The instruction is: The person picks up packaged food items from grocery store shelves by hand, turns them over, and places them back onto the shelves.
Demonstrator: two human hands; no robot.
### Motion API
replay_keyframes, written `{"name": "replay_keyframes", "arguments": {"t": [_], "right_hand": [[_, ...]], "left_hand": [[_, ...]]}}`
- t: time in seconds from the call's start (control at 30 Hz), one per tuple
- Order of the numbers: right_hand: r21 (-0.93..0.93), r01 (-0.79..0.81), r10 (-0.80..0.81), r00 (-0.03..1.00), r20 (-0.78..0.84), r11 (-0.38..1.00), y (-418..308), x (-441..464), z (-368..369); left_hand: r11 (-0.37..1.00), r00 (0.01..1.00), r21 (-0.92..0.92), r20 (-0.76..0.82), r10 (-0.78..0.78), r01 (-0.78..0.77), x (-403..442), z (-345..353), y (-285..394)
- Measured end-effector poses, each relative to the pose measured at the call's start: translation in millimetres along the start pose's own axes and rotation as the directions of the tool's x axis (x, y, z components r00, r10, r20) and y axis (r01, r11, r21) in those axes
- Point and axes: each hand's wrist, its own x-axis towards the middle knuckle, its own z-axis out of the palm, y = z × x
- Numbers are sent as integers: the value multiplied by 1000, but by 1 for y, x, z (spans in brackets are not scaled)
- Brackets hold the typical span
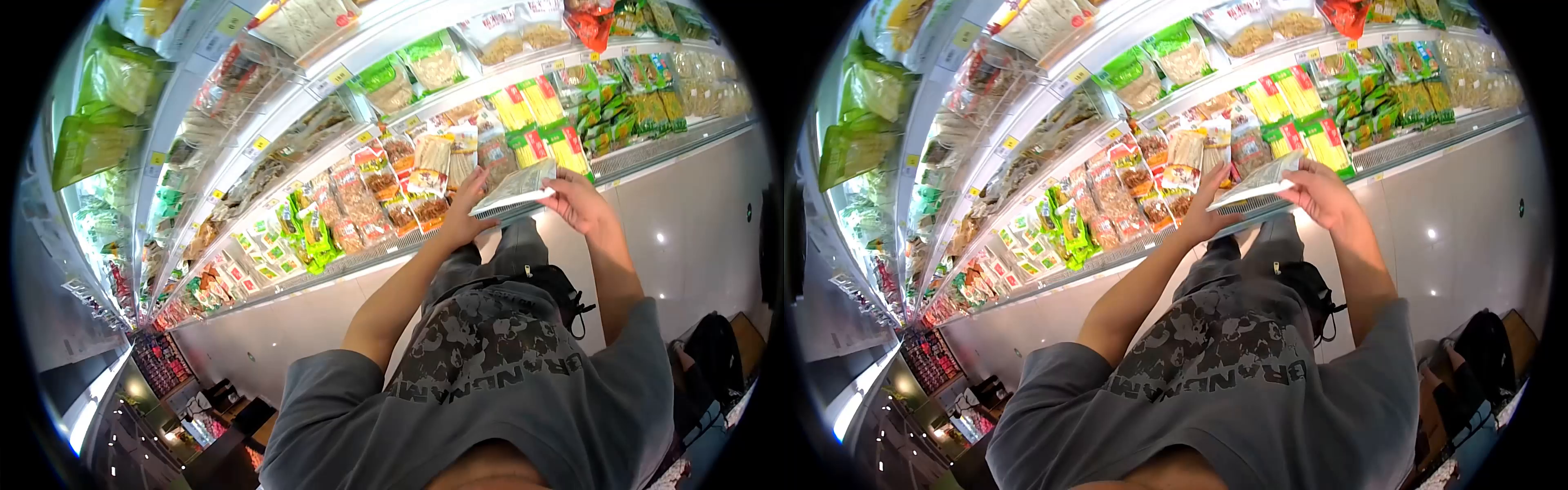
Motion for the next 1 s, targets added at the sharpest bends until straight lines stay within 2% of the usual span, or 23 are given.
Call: {"name": "replay_keyframes", "arguments": {"t": [0.03,0.1,0.17,0.23,0.27,0.3,0.33,0.37,0.4,0.43,0.47,0.5,0.57,0.6,0.63,0.7,0.77,0.83,0.9,0.93,0.97,1.0], "right_hand": [[93,4,-8,999,50,996,-2,-13,12],[252,-18,-28,983,180,967,-9,-30,32],[337,4,-84,971,223,942,-27,-52,71],[217,87,-159,926,341,972,-42,-49,94],[183,90,-158,902,403,979,-54,-45,98],[148,95,-154,873,462,984,-65,-44,106],[23,312,-301,890,343,950,-72,-44,119],[-124,494,-458,857,237,861,-80,-41,133],[-275,704,-664,710,234,655,-84,-25,141],[-263,712,-672,702,237,651,-90,-4,143],[-482,863,-855,361,372,154,-99,18,144],[-566,728,-820,9,572,-386,-109,32,146],[-588,807,-688,452,568,45,-130,43,158],[-587,810,-713,422,560,18,-141,64,161],[-503,864,-729,326,601,-28,-155,66,169],[-425,902,-767,330,550,83,-176,74,185],[-437,894,-766,346,542,94,-198,71,197],[-465,883,-777,334,534,60,-210,96,200],[-421,904,-858,160,489,-72,-218,114,201],[-421,906,-859,184,477,-40,-223,120,200],[-340,939,-879,122,461,-48,-224,126,201],[-350,935,-883,124,453,-48,-226,128,203]], "left_hand": [[999,999,9,-11,42,-42,9,-11,20],[970,980,-146,-56,189,-196,13,-39,55],[947,981,-260,-88,174,-191,16,-70,83],[968,989,-250,-147,-14,-24,20,-96,98],[882,969,-471,-224,-104,-14,24,-102,110],[949,945,-314,-317,-80,-25,31,-116,124],[954,927,-295,-368,-74,-41,39,-126,133],[960,906,-276,-418,-67,-56,48,-137,139],[974,899,-213,-438,-25,-76,56,-148,146],[984,890,-150,-455,16,-94,63,-158,154],[988,902,-139,-431,1,-68,68,-167,169],[983,905,-131,-421,64,-130,78,-175,170],[975,879,-65,-449,159,-210,99,-187,180],[967,872,-66,-451,191,-246,108,-194,187],[965,849,-45,-488,204,-259,123,-204,186],[971,812,10,-547,205,-238,146,-218,188],[977,810,3,-559,178,-212,164,-226,197],[993,813,80,-570,115,-84,181,-237,193],[972,799,12,-567,201,-237,196,-237,184],[990,826,79,-546,141,-117,202,-244,176],[937,787,101,-518,336,-334,206,-245,166],[947,776,104,-549,310,-305,209,-244,167]]}}
